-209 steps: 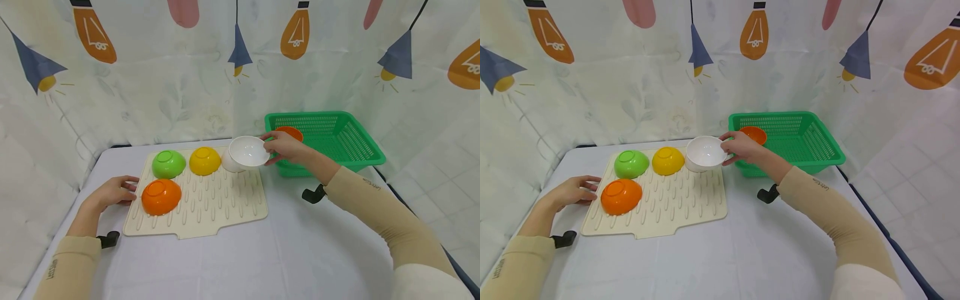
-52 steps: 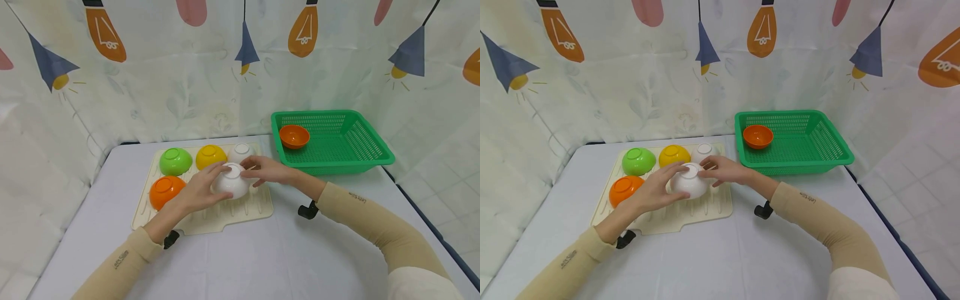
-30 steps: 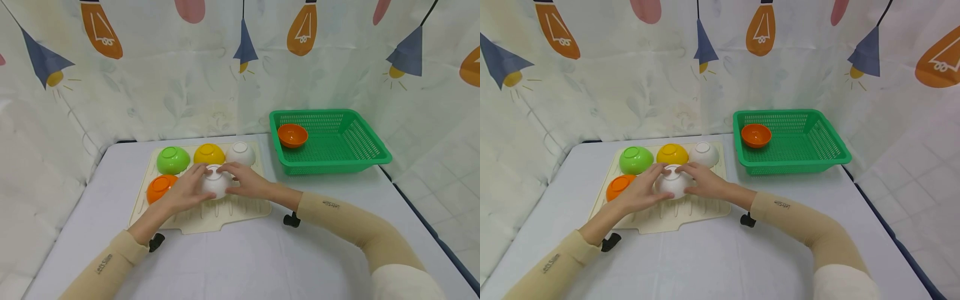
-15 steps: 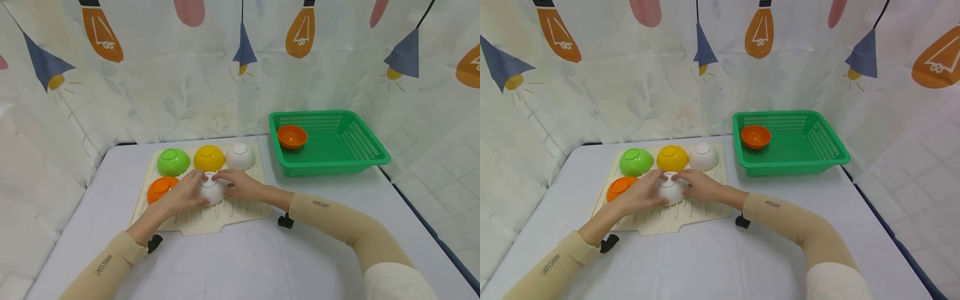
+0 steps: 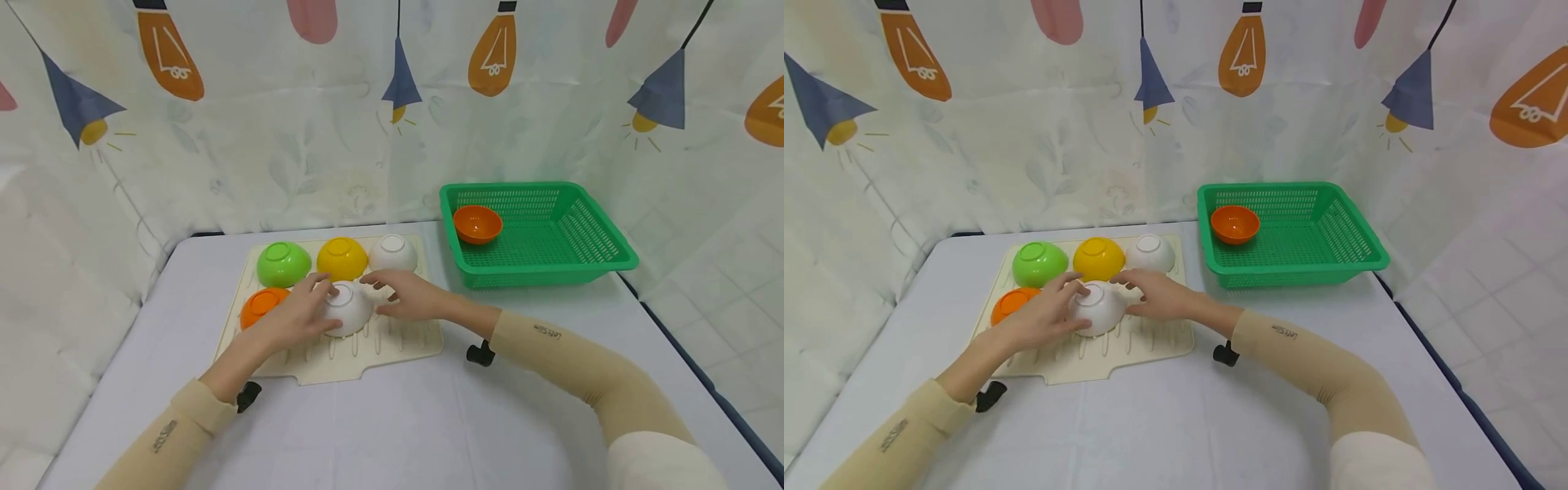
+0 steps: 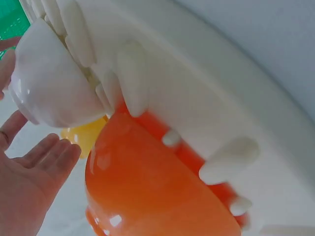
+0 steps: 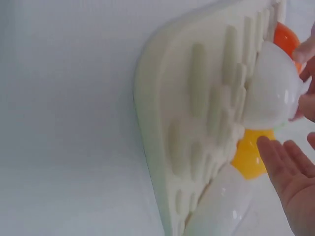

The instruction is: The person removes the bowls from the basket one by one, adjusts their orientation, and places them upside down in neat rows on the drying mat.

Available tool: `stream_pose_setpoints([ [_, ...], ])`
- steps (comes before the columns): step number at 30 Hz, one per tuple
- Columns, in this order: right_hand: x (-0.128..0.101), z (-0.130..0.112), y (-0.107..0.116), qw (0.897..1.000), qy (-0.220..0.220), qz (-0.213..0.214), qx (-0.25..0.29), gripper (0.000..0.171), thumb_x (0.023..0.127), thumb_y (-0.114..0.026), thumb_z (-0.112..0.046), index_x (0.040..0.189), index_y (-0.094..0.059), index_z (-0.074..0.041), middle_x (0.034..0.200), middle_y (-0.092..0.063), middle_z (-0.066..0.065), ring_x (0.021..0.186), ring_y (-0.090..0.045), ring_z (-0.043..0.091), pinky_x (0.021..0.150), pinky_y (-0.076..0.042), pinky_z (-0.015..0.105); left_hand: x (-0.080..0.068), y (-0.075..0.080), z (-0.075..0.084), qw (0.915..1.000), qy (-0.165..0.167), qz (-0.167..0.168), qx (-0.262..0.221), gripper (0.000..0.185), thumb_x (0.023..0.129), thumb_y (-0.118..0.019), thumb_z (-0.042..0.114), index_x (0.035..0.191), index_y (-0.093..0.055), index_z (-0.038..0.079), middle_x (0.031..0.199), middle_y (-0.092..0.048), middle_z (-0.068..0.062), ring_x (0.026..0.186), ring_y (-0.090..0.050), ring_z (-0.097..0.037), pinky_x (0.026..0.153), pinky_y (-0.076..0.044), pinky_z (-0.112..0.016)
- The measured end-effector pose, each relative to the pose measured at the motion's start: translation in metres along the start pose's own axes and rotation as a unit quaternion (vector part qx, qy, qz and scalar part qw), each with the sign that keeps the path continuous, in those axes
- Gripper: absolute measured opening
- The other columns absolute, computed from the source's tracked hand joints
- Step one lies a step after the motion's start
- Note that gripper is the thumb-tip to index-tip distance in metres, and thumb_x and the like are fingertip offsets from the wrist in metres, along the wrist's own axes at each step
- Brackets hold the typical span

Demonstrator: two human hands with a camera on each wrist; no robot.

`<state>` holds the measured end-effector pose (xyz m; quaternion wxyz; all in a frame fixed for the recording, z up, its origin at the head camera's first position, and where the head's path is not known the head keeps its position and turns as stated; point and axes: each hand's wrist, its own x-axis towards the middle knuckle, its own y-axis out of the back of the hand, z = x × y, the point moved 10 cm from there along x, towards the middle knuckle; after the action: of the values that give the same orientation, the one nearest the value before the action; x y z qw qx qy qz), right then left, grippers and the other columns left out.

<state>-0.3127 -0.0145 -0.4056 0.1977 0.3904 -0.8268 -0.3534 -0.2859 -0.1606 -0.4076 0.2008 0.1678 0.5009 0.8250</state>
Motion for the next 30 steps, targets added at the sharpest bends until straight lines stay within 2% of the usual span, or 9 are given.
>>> stream_pose_setpoints([
  [3, -0.007, -0.001, 0.022, 1.000, 0.006, 0.022, 0.017, 0.049, 0.095, -0.073, -0.005, 0.140, -0.056, -0.004, 0.135, -0.061, 0.012, 0.118, -0.062, 0.030, 0.087, -0.059, 0.033, -0.004, 0.008, -0.002, 0.9998, 0.004, 0.008, -0.016, 0.041, 0.094, -0.078, 0.034, 0.123, -0.059, 0.012, 0.150, -0.039, -0.023, 0.135, -0.040, -0.043, 0.108, -0.042, -0.060],
  [6, -0.015, 0.003, 0.050, 0.998, 0.000, 0.054, 0.026, 0.041, 0.097, -0.071, -0.008, 0.135, -0.059, -0.008, 0.124, -0.066, 0.007, 0.109, -0.065, 0.022, 0.084, -0.058, 0.030, -0.008, 0.018, -0.003, 0.9993, -0.010, 0.023, -0.029, 0.034, 0.097, -0.074, 0.031, 0.122, -0.062, 0.012, 0.146, -0.045, -0.021, 0.133, -0.042, -0.041, 0.108, -0.040, -0.060],
  [9, -0.025, 0.007, 0.082, 0.995, -0.009, 0.097, 0.034, 0.033, 0.099, -0.070, -0.013, 0.131, -0.062, -0.009, 0.117, -0.068, 0.005, 0.103, -0.065, 0.016, 0.082, -0.058, 0.033, -0.011, 0.032, -0.008, 0.9982, -0.019, 0.051, -0.024, 0.031, 0.098, -0.073, 0.028, 0.121, -0.065, 0.009, 0.137, -0.053, -0.017, 0.128, -0.048, -0.039, 0.106, -0.043, -0.059],
  [14, -0.044, 0.016, 0.136, 0.980, -0.026, 0.178, 0.079, 0.028, 0.101, -0.068, -0.014, 0.127, -0.064, -0.006, 0.114, -0.067, 0.011, 0.097, -0.066, 0.022, 0.076, -0.061, 0.040, -0.020, 0.061, -0.026, 0.9928, 0.000, 0.113, -0.042, 0.024, 0.098, -0.073, 0.019, 0.116, -0.066, 0.006, 0.122, -0.061, -0.012, 0.112, -0.058, -0.037, 0.096, -0.049, -0.058],
  [17, -0.053, 0.032, 0.164, 0.966, -0.055, 0.223, 0.119, 0.029, 0.102, -0.066, -0.015, 0.129, -0.062, -0.004, 0.115, -0.066, 0.017, 0.097, -0.066, 0.029, 0.076, -0.061, 0.041, -0.028, 0.078, -0.044, 0.9872, 0.038, 0.141, -0.064, 0.025, 0.099, -0.071, 0.018, 0.118, -0.066, 0.002, 0.120, -0.062, -0.015, 0.110, -0.058, -0.038, 0.096, -0.047, -0.059],
  [20, -0.064, 0.054, 0.189, 0.947, -0.111, 0.261, 0.149, 0.035, 0.104, -0.063, -0.019, 0.135, -0.057, -0.004, 0.122, -0.062, 0.021, 0.100, -0.065, 0.030, 0.078, -0.061, 0.039, -0.037, 0.087, -0.069, 0.9807, 0.102, 0.148, -0.077, 0.034, 0.102, -0.067, 0.024, 0.123, -0.064, -0.002, 0.128, -0.059, -0.022, 0.116, -0.054, -0.042, 0.097, -0.045, -0.061],
  [25, -0.084, 0.089, 0.214, 0.919, -0.204, 0.292, 0.170, 0.044, 0.106, -0.058, -0.023, 0.144, -0.047, -0.004, 0.134, -0.054, 0.020, 0.108, -0.061, 0.027, 0.085, -0.059, 0.035, -0.051, 0.086, -0.115, 0.9661, 0.214, 0.116, -0.086, 0.053, 0.105, -0.057, 0.038, 0.137, -0.055, -0.004, 0.140, -0.049, -0.030, 0.126, -0.045, -0.050, 0.097, -0.045, -0.066],
  [30, -0.099, 0.114, 0.224, 0.905, -0.273, 0.285, 0.161, 0.056, 0.107, -0.056, -0.026, 0.153, -0.035, 0.000, 0.147, -0.043, 0.024, 0.123, -0.055, 0.040, 0.102, -0.050, 0.048, -0.061, 0.077, -0.146, 0.9545, 0.273, 0.061, -0.103, 0.061, 0.108, -0.049, 0.040, 0.145, -0.044, -0.007, 0.144, -0.041, -0.037, 0.128, -0.042, -0.054, 0.100, -0.043, -0.067],
])
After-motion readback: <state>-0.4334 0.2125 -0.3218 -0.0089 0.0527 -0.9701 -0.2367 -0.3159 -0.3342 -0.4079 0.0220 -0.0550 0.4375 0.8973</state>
